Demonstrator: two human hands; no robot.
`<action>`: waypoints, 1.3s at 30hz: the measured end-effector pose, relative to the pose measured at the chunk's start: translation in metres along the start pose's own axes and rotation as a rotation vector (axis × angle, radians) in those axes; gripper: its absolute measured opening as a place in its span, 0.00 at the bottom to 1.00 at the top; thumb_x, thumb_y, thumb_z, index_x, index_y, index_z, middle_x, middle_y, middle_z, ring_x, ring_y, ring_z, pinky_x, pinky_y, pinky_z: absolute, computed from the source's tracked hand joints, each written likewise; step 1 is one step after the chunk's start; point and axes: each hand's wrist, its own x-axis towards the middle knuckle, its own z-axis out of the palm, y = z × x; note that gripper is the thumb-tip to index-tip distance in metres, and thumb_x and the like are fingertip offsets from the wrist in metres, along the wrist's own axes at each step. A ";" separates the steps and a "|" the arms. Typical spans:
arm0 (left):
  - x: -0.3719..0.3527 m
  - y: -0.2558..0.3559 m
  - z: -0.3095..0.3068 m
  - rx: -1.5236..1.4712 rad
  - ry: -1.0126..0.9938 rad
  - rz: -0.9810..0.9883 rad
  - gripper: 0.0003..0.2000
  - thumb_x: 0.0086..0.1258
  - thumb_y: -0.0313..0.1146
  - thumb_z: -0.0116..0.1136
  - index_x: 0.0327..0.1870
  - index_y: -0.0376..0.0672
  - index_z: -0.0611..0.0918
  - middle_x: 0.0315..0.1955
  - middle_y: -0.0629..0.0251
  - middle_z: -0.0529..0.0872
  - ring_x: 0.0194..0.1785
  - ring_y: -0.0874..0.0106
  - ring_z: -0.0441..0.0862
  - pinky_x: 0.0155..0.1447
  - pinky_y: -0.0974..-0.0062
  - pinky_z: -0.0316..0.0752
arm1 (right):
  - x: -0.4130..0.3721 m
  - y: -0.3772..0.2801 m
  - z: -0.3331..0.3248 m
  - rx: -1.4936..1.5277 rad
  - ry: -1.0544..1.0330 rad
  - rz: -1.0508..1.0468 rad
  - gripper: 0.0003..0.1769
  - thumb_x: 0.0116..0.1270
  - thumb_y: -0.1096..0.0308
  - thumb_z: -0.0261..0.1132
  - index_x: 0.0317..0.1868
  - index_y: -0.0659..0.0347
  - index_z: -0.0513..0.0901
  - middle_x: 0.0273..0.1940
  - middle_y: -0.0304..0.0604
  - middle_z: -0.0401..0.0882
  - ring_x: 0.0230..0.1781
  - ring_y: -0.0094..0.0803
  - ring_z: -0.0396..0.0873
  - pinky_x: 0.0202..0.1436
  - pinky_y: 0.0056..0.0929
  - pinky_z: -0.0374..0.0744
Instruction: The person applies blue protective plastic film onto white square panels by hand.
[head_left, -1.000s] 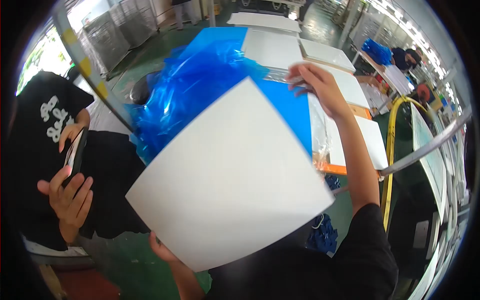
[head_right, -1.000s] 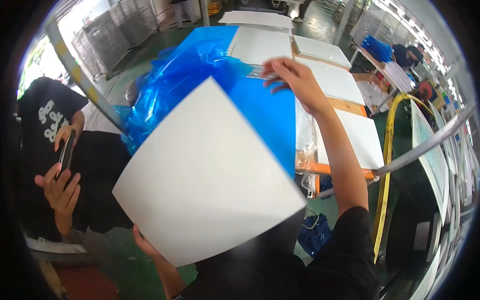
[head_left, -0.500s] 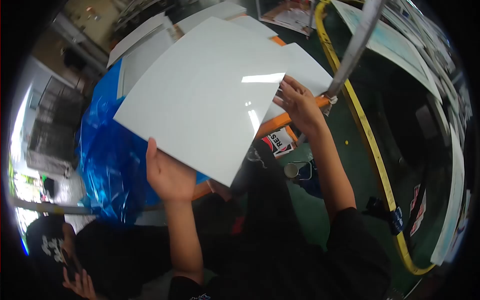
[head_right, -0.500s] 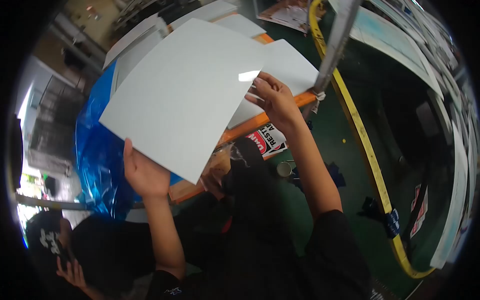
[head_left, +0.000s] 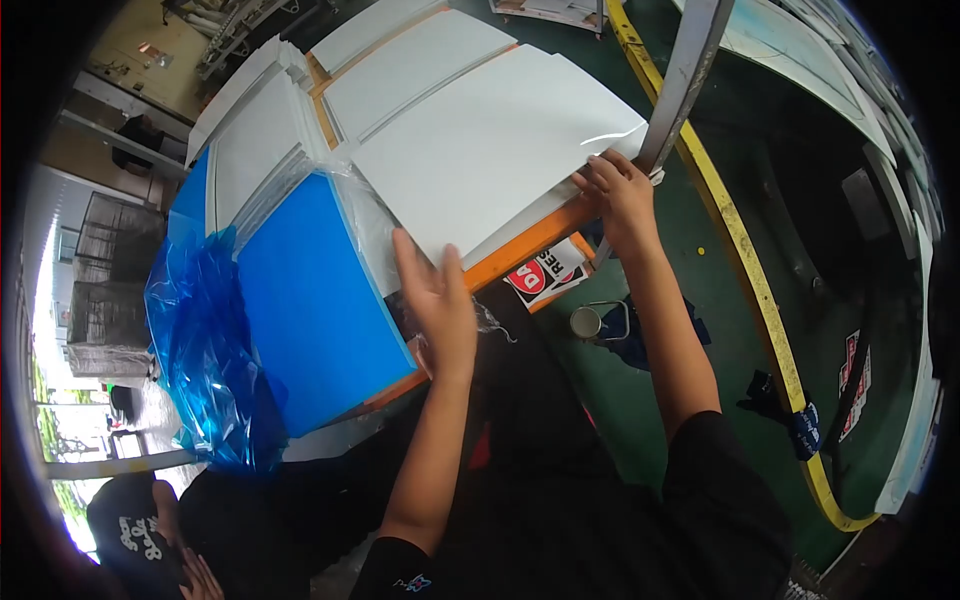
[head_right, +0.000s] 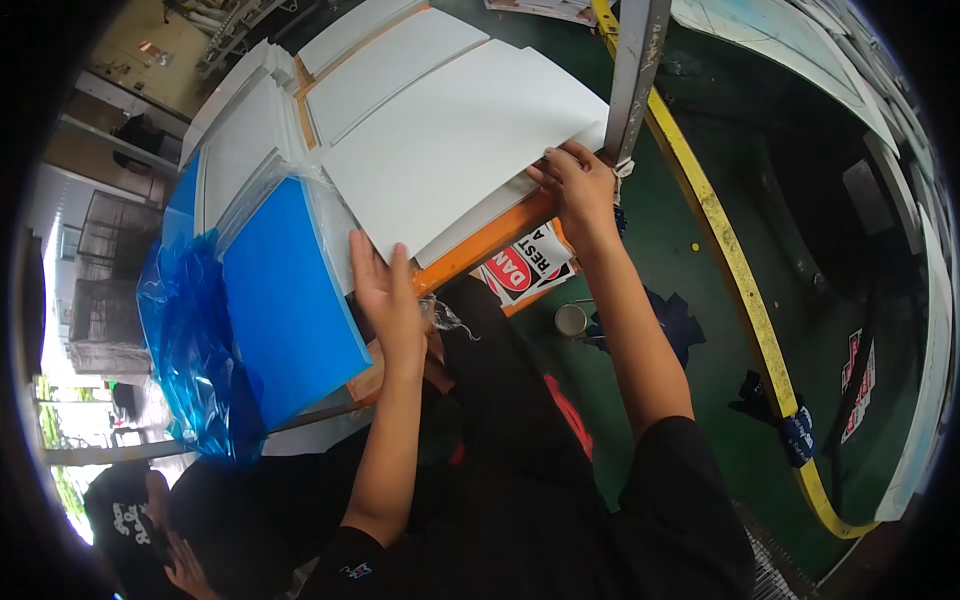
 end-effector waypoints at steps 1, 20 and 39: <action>-0.001 -0.009 -0.001 0.109 -0.051 0.053 0.35 0.74 0.31 0.59 0.75 0.27 0.55 0.76 0.39 0.56 0.79 0.56 0.57 0.79 0.64 0.55 | 0.002 0.004 -0.005 -0.004 -0.007 -0.020 0.19 0.68 0.75 0.64 0.55 0.77 0.74 0.42 0.49 0.82 0.44 0.35 0.85 0.51 0.30 0.87; -0.024 -0.006 -0.019 0.765 -0.199 0.364 0.18 0.68 0.27 0.64 0.59 0.36 0.82 0.63 0.55 0.80 0.64 0.56 0.79 0.66 0.64 0.75 | 0.003 0.004 -0.030 -0.130 0.037 -0.094 0.16 0.68 0.73 0.66 0.50 0.77 0.77 0.39 0.48 0.84 0.37 0.32 0.86 0.42 0.25 0.88; -0.017 -0.017 -0.031 0.659 -0.129 0.299 0.09 0.68 0.26 0.65 0.47 0.39 0.88 0.52 0.59 0.87 0.52 0.61 0.87 0.55 0.69 0.82 | -0.016 -0.001 -0.033 -0.651 -0.058 -0.283 0.10 0.68 0.69 0.69 0.40 0.67 0.79 0.29 0.38 0.81 0.24 0.19 0.79 0.27 0.19 0.79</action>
